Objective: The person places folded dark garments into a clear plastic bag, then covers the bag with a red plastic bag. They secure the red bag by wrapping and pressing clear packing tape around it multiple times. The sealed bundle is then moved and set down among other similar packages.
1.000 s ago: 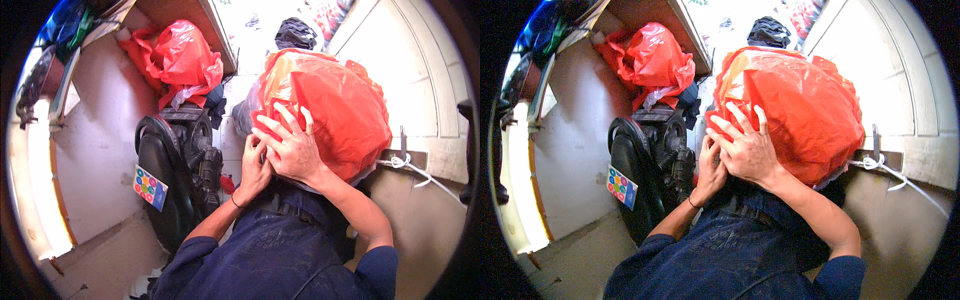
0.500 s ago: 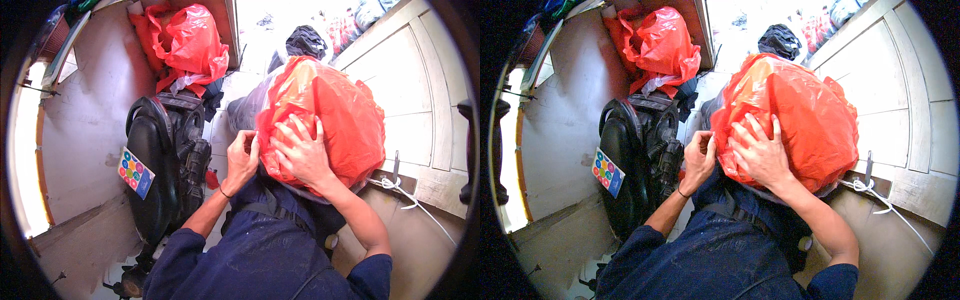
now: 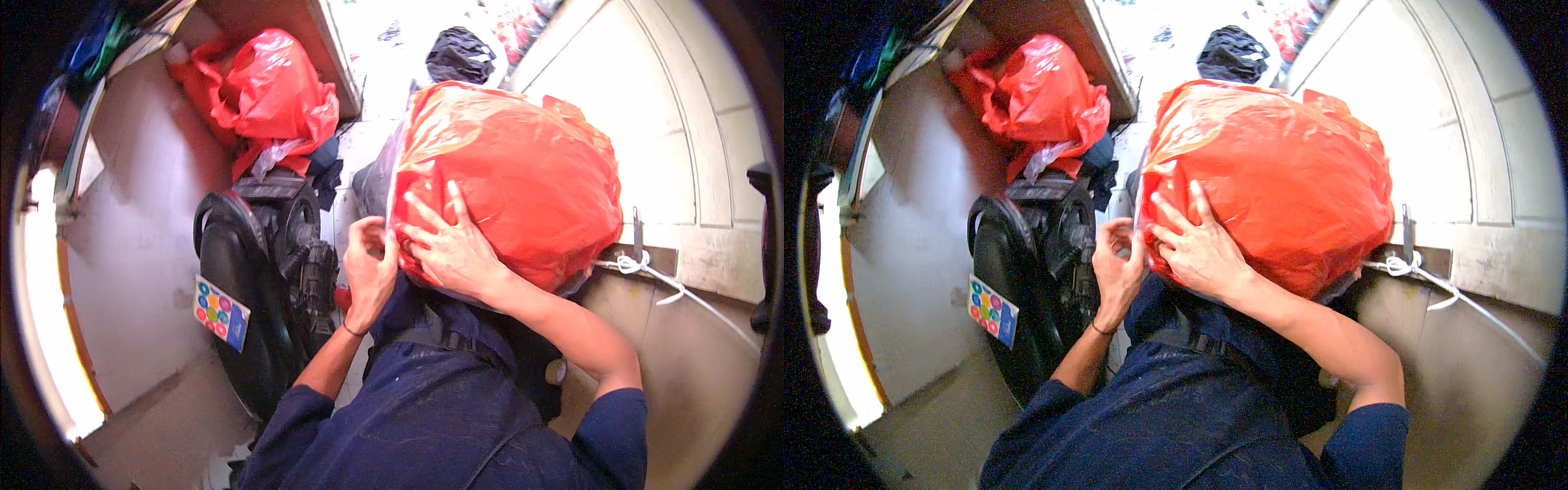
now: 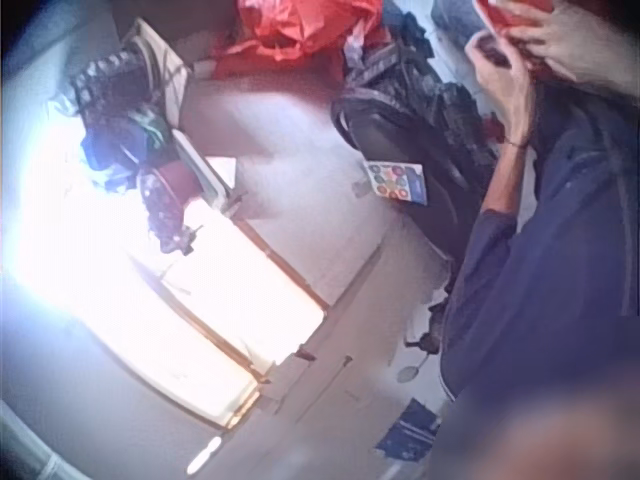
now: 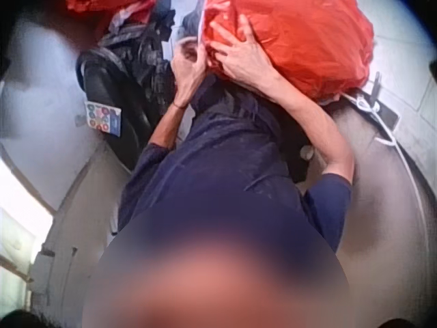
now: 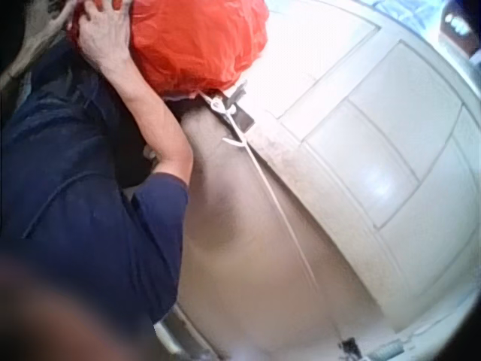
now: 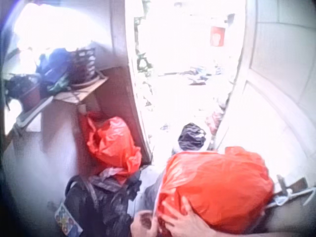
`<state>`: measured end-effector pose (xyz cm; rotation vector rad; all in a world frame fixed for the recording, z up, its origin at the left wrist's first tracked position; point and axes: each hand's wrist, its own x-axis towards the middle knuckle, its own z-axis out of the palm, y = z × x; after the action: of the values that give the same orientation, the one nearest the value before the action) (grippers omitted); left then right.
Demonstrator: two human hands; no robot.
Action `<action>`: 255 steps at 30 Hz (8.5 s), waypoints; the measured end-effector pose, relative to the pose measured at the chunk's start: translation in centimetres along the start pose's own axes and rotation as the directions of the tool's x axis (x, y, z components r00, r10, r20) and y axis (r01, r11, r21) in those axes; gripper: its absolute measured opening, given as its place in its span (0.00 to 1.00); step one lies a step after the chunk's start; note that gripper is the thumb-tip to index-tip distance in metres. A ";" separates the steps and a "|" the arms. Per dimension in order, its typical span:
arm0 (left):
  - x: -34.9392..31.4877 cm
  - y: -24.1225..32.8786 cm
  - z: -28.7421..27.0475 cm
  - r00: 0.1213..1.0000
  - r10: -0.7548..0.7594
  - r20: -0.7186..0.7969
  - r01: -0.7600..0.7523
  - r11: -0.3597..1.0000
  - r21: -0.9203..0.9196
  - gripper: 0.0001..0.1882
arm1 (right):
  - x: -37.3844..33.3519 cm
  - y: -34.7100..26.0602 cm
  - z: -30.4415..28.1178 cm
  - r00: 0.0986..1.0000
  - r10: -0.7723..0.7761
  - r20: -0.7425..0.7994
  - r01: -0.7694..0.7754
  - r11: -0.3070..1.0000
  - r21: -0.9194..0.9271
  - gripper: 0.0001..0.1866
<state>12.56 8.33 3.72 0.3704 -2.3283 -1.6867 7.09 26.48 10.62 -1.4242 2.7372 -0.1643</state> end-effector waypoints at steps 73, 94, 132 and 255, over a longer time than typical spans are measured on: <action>-8.1 18.8 16.1 0.219 0.622 0.751 0.014 0.768 -0.640 0.13 | -26.3 -6.5 -3.5 -0.074 0.994 -0.085 0.660 0.113 0.743 0.44; -1.7 21.4 15.8 0.536 0.189 0.823 0.190 0.923 -0.335 0.04 | -23.9 -5.8 -5.2 0.044 0.871 -0.490 -0.368 0.470 0.802 0.39; 36.5 1.2 34.1 0.315 0.286 0.905 -0.738 0.673 0.044 0.25 | -10.0 25.6 -13.9 0.115 0.942 0.315 -0.717 -0.141 0.683 0.28; -9.7 -4.6 13.9 -0.271 0.236 0.933 -0.145 0.948 -0.282 0.19 | -17.9 -27.6 12.7 -0.578 0.771 0.268 -0.129 -0.411 0.903 0.17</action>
<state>17.22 22.69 -5.33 -2.3134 -2.6555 -2.0716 41.00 24.55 1.16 2.0595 2.1792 -1.8628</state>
